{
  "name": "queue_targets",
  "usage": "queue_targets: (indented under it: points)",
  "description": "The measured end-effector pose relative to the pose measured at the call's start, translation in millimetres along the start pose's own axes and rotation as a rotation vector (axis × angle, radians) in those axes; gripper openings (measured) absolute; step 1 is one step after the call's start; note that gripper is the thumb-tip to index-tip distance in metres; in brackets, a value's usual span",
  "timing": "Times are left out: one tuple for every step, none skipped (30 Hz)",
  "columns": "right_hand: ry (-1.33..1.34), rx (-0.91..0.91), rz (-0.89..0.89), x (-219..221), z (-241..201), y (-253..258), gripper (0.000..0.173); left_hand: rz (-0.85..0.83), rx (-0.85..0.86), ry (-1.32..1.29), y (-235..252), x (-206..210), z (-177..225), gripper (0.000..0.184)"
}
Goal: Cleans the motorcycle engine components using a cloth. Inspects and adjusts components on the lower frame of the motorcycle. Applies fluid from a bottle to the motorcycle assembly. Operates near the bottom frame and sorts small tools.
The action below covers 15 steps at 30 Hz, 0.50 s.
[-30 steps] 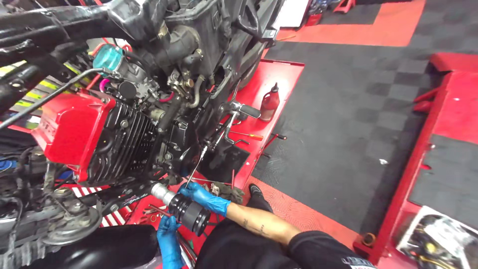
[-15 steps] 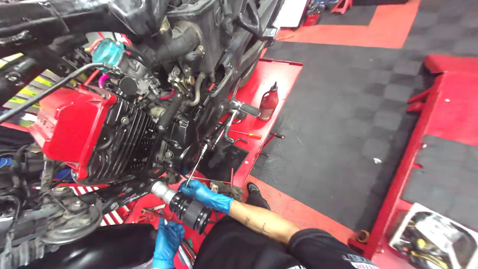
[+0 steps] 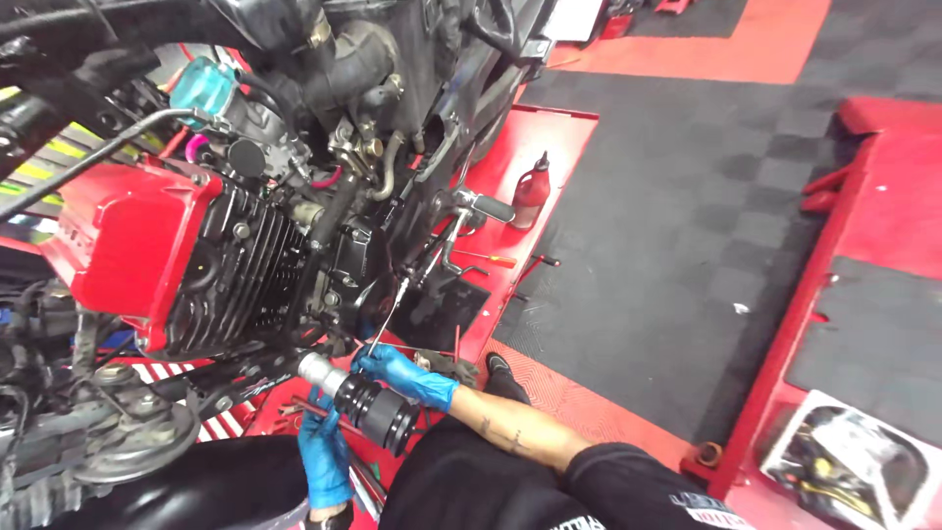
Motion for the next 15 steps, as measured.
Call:
queue_targets:
  points:
    - [0.021, -0.006, -0.001, 0, -2, 1, 0.023, 0.008, 0.149, 0.190, -1, 7, 10, 0.040]
    - [0.040, -0.009, 0.002, 0, -5, 1, 0.023, 0.033, 0.301, 0.424, -7, 12, 17, 0.034]
    - [0.057, -0.010, 0.008, 0, -7, 1, 0.024, 0.026, 0.451, 0.632, -18, 13, 18, 0.029]
    - [0.081, -0.018, 0.015, 1, -9, 2, 0.025, -0.052, 0.608, 0.796, -30, 12, 15, 0.028]
    - [0.106, -0.024, 0.023, 0, -12, 3, 0.026, -0.168, 0.707, 0.914, -42, 12, 10, 0.026]
    - [0.127, -0.027, 0.036, 1, -13, 5, 0.027, -0.277, 0.734, 0.982, -54, 11, 5, 0.028]
    - [0.150, -0.024, 0.046, 1, -14, 6, 0.028, -0.330, 0.724, 1.024, -66, 8, 4, 0.034]
    - [0.167, -0.021, 0.056, 1, -16, 8, 0.028, -0.348, 0.689, 1.023, -74, 3, 4, 0.045]
    - [0.184, -0.022, 0.064, 1, -17, 11, 0.027, -0.345, 0.619, 0.949, -78, -3, 7, 0.051]
    - [0.200, -0.028, 0.066, 2, -17, 12, 0.027, -0.317, 0.518, 0.816, -79, -10, 9, 0.049]
    - [0.208, -0.035, 0.065, 3, -16, 12, 0.027, -0.248, 0.371, 0.661, -76, -14, 9, 0.037]
    - [0.210, -0.039, 0.060, 3, -14, 11, 0.027, -0.172, 0.202, 0.509, -71, -17, 5, 0.035]
    - [0.201, -0.043, 0.056, 4, -11, 10, 0.027, -0.116, 0.045, 0.348, -63, -18, -1, 0.049]
    - [0.178, -0.041, 0.051, 3, -10, 9, 0.026, -0.104, -0.052, 0.220, -53, -17, -8, 0.061]
    - [0.145, -0.029, 0.038, 0, -6, 6, 0.026, -0.108, -0.097, 0.128, -44, -17, -15, 0.059]
Point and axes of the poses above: each hand's wrist, its own y-axis towards the middle knuckle, its own x-axis out of the palm, z = x × y, the point moved 6 cm from there along y, towards the middle knuckle, and after that the axes turned 8 degrees about -z, right-handed, at the moved point
